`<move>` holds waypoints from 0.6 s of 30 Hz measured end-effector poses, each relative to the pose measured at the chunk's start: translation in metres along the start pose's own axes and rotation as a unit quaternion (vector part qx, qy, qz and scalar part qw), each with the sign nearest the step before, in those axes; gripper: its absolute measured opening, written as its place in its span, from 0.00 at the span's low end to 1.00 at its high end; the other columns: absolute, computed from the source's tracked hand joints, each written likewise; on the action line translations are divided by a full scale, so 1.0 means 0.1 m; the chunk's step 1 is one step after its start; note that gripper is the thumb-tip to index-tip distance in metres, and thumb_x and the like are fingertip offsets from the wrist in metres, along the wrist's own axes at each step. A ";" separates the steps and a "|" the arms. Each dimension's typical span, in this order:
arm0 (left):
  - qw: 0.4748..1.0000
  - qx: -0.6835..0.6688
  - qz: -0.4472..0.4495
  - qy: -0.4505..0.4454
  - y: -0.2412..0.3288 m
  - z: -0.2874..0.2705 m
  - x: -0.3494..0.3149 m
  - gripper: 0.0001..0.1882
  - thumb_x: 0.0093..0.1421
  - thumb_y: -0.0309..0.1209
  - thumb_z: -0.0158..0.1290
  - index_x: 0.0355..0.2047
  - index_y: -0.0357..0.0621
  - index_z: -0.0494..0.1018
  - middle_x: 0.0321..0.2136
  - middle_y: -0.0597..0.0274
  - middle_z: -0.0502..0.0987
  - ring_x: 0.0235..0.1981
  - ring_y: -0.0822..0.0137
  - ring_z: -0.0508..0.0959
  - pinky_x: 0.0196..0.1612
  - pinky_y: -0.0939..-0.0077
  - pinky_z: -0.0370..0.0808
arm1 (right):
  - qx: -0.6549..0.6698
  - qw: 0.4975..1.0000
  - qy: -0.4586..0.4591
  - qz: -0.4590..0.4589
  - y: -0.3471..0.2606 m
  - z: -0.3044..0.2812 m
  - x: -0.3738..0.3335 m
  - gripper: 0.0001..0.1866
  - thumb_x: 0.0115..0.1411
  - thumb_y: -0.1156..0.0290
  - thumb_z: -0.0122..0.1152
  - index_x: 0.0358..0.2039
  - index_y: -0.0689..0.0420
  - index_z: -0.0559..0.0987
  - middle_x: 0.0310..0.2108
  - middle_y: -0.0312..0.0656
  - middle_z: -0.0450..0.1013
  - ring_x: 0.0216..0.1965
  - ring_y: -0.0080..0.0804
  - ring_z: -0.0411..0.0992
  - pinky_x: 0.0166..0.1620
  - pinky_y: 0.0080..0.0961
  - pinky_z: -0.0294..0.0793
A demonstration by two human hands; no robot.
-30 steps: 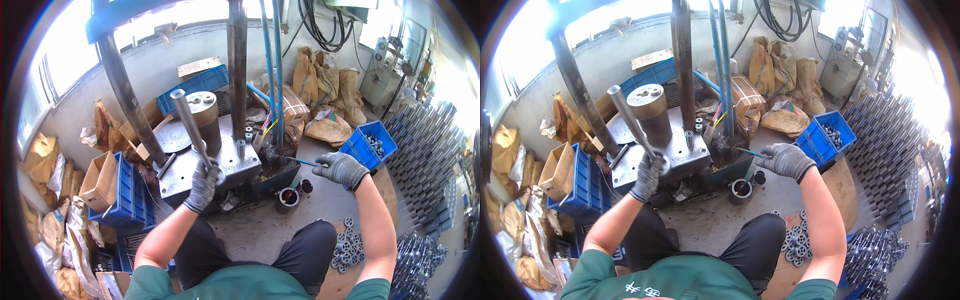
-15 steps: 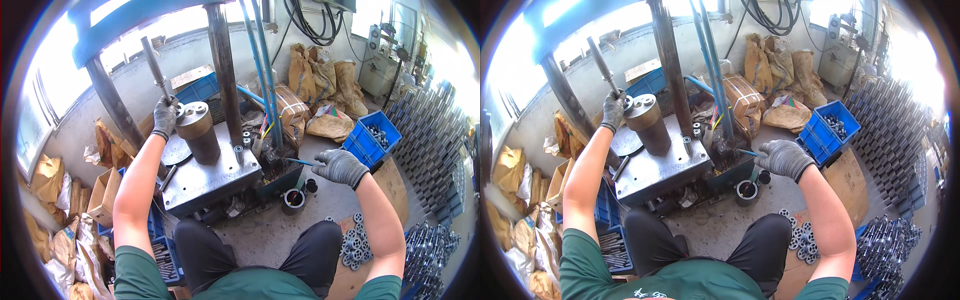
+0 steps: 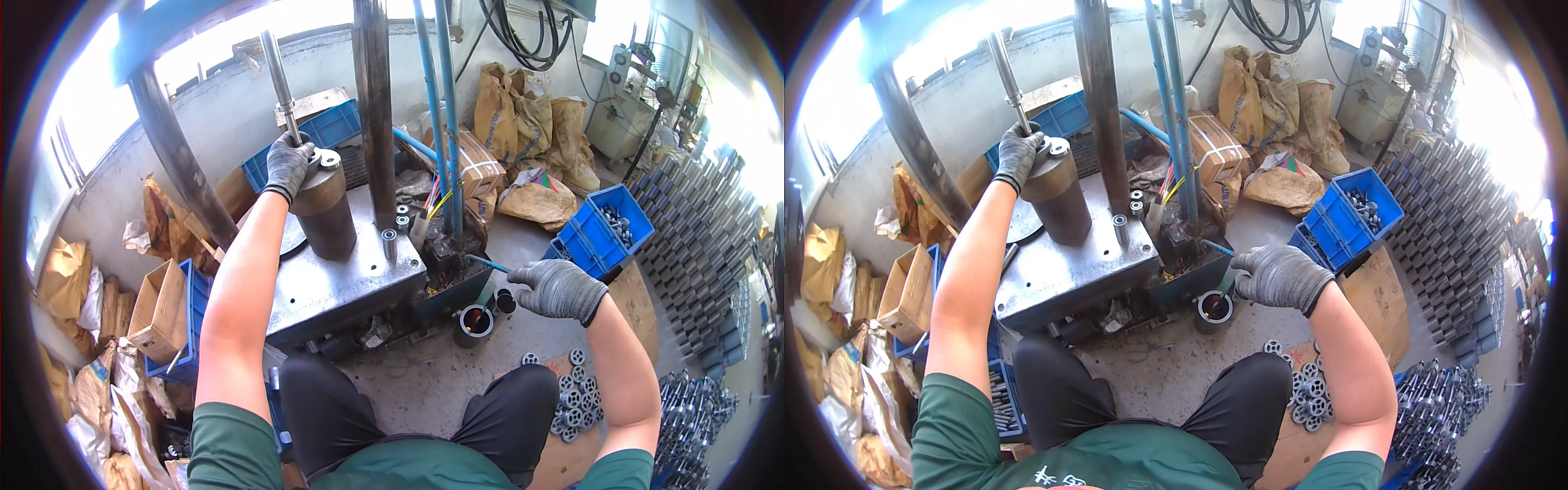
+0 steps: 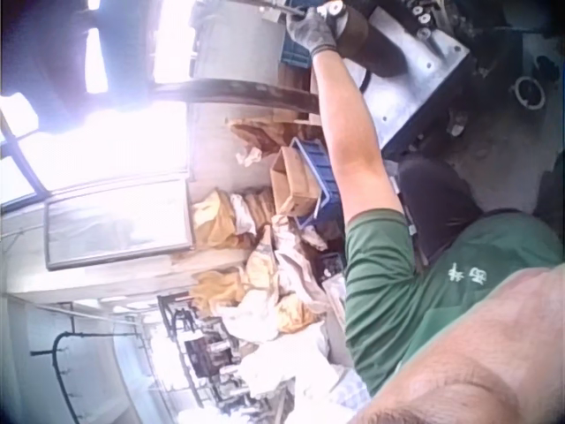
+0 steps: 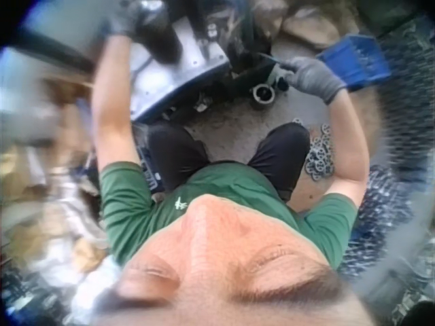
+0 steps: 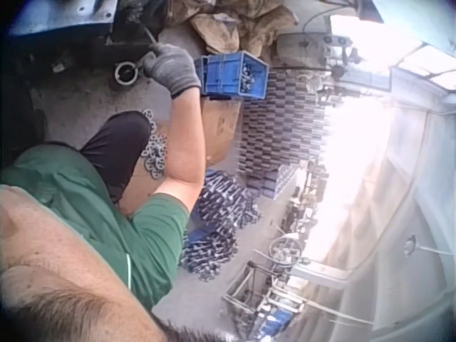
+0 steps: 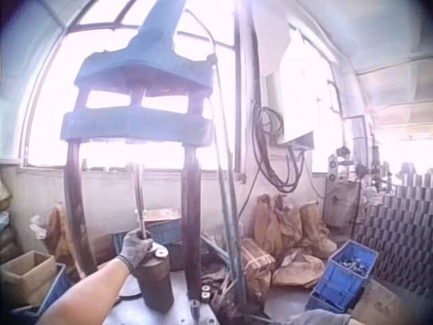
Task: The person assembles metal gears onto metal shafts using a manual metal press.
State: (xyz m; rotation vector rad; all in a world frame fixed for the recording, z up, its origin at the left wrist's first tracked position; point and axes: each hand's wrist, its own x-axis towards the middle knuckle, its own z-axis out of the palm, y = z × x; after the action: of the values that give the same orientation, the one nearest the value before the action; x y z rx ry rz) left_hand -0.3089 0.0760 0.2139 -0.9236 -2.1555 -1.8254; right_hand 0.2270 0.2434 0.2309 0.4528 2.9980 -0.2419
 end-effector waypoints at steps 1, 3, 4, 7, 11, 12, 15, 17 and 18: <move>1.000 -0.008 0.005 0.000 -0.01 -0.02 0.01 0.09 0.65 0.32 0.62 0.42 0.40 0.81 0.30 0.61 0.83 0.32 0.70 0.81 0.41 0.71 0.77 | 0.000 1.000 -0.002 -0.001 -0.01 -0.01 -0.01 0.23 0.61 0.60 0.59 0.53 0.57 0.83 0.44 0.53 0.81 0.47 0.51 0.79 0.53 0.40 0.78; 1.000 -0.002 -0.023 0.014 0.05 -0.06 -0.01 0.11 0.66 0.35 0.62 0.43 0.41 0.81 0.32 0.60 0.83 0.33 0.70 0.81 0.41 0.71 0.77 | 0.026 0.999 -0.018 -0.002 0.00 -0.02 -0.02 0.23 0.61 0.59 0.59 0.53 0.58 0.83 0.44 0.52 0.81 0.48 0.50 0.79 0.53 0.40 0.78; 0.998 0.004 -0.049 0.029 0.11 -0.09 -0.03 0.13 0.67 0.37 0.61 0.44 0.42 0.81 0.33 0.60 0.84 0.34 0.71 0.81 0.42 0.72 0.76 | 0.027 0.999 -0.019 -0.005 -0.01 0.00 -0.03 0.23 0.61 0.59 0.59 0.53 0.58 0.83 0.44 0.52 0.81 0.48 0.50 0.79 0.53 0.40 0.78; 0.998 -0.054 -0.026 0.023 0.11 -0.06 -0.05 0.16 0.70 0.41 0.58 0.49 0.43 0.80 0.33 0.62 0.82 0.36 0.72 0.79 0.44 0.74 0.75 | 0.024 0.999 -0.036 0.004 0.01 0.07 -0.09 0.22 0.60 0.59 0.60 0.51 0.57 0.84 0.43 0.51 0.82 0.46 0.51 0.80 0.52 0.40 0.79; 0.997 -0.071 -0.013 0.011 0.28 0.00 -0.16 0.15 0.73 0.42 0.55 0.51 0.45 0.79 0.31 0.64 0.79 0.33 0.73 0.77 0.41 0.73 0.75 | 0.039 0.996 -0.069 -0.034 0.14 0.45 -0.30 0.20 0.60 0.57 0.61 0.47 0.56 0.84 0.41 0.51 0.82 0.44 0.52 0.80 0.50 0.42 0.79; 0.997 -0.074 -0.030 0.001 0.31 0.01 -0.17 0.15 0.73 0.42 0.55 0.51 0.45 0.78 0.30 0.64 0.79 0.32 0.73 0.77 0.39 0.73 0.76 | 0.037 0.996 -0.069 -0.033 0.13 0.51 -0.39 0.20 0.60 0.57 0.61 0.47 0.56 0.84 0.41 0.51 0.82 0.44 0.52 0.80 0.50 0.42 0.79; 0.998 -0.061 -0.018 0.003 0.29 -0.03 -0.17 0.16 0.73 0.42 0.55 0.51 0.45 0.78 0.29 0.64 0.79 0.30 0.73 0.77 0.37 0.73 0.76 | 0.045 0.995 -0.087 -0.002 0.08 0.70 -0.55 0.18 0.60 0.56 0.59 0.42 0.55 0.84 0.38 0.51 0.81 0.42 0.53 0.79 0.47 0.46 0.79; 0.998 -0.062 -0.009 -0.001 0.26 -0.04 -0.14 0.17 0.73 0.43 0.55 0.49 0.43 0.78 0.29 0.64 0.79 0.31 0.73 0.78 0.38 0.73 0.76 | 0.064 0.996 -0.062 -0.001 0.10 0.73 -0.60 0.18 0.60 0.56 0.58 0.41 0.55 0.84 0.38 0.51 0.81 0.42 0.53 0.79 0.47 0.46 0.79; 0.998 -0.062 -0.009 -0.001 0.27 -0.04 -0.15 0.17 0.73 0.43 0.55 0.49 0.43 0.78 0.29 0.64 0.79 0.31 0.73 0.78 0.38 0.73 0.76 | 0.087 0.995 -0.038 0.000 0.10 0.75 -0.61 0.17 0.61 0.56 0.58 0.41 0.55 0.84 0.37 0.51 0.81 0.42 0.53 0.79 0.47 0.45 0.79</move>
State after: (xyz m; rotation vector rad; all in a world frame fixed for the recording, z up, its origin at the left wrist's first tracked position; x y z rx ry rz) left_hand -0.2836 0.0691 0.2296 -0.9344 -2.0776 -1.9874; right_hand 0.2933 0.2222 0.1637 0.4485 2.9139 -0.5119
